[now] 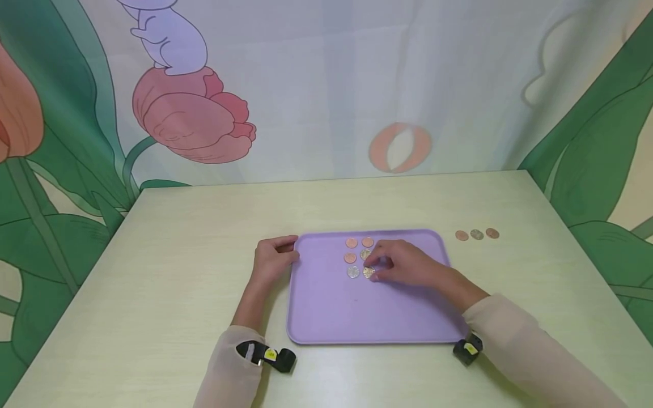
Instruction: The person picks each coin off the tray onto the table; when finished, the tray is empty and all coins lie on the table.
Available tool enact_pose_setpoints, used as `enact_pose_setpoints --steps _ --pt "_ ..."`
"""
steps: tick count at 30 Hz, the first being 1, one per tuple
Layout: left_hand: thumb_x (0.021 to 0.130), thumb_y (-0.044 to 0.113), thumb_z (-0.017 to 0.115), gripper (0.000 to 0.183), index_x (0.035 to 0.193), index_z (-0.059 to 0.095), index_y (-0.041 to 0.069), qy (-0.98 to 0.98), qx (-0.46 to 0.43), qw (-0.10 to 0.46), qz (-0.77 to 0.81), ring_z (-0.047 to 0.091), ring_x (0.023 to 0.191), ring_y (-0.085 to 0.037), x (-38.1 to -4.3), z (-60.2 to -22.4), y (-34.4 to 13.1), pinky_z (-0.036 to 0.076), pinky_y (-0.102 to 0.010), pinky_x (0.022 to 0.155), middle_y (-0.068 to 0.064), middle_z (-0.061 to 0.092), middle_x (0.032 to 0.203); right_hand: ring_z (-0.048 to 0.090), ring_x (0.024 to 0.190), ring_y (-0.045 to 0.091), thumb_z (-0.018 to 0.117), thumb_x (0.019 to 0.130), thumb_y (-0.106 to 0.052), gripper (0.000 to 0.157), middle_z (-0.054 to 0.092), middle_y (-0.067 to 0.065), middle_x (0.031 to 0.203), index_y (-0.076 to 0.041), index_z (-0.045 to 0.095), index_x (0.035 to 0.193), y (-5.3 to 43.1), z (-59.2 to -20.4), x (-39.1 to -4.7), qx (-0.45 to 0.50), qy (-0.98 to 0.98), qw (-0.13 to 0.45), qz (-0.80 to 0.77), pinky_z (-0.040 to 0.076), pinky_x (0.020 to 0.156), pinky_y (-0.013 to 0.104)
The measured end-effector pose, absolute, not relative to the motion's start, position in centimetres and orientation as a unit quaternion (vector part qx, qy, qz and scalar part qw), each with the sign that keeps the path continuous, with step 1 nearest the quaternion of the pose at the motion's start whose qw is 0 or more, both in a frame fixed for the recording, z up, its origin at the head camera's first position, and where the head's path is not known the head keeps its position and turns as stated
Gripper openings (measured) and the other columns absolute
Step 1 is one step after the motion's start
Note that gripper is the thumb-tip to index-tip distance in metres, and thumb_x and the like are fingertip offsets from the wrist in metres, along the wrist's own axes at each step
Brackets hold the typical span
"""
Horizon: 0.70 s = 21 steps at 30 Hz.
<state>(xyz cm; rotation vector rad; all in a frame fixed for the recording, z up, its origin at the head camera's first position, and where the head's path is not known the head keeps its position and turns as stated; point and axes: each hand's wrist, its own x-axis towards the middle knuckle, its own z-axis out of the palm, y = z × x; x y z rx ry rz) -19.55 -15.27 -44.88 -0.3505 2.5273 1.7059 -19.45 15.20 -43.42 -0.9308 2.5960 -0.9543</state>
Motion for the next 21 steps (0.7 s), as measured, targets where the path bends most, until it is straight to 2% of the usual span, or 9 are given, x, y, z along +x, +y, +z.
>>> enact_pose_setpoints --steps 5,11,21 --pt "0.081 -0.002 0.065 0.045 0.126 0.071 0.003 0.824 -0.112 0.037 0.554 0.069 0.113 -0.028 -19.55 -44.92 -15.32 0.055 -0.019 0.083 -0.021 0.072 0.122 0.053 0.075 0.005 0.081 0.084 -0.015 0.019 0.071 -0.003 0.097 -0.015 0.078 0.103 15.03 -43.58 -19.46 -0.327 0.887 0.105 -0.31 0.047 0.075 0.022" --pt "0.081 -0.002 0.065 0.045 0.126 0.071 0.003 0.826 -0.114 0.035 0.551 0.069 0.114 -0.028 -19.59 -44.96 -15.31 0.055 -0.019 0.084 -0.021 0.073 0.121 0.059 0.086 0.008 0.079 0.086 -0.016 0.017 0.071 -0.003 0.103 -0.014 0.074 0.103 14.84 -43.52 -19.36 -0.331 0.895 0.106 -0.281 0.051 0.083 0.027" --pt "0.082 -0.001 0.065 0.045 0.126 0.071 0.004 0.825 -0.116 0.039 0.552 0.068 0.116 -0.028 -19.53 -45.12 -15.36 0.056 -0.023 0.087 -0.02 0.072 0.123 0.059 0.086 0.007 0.077 0.088 -0.015 0.017 0.069 -0.002 0.107 -0.014 0.073 0.105 14.81 -43.29 -19.23 -0.347 0.897 0.108 -0.254 0.052 0.085 0.03"
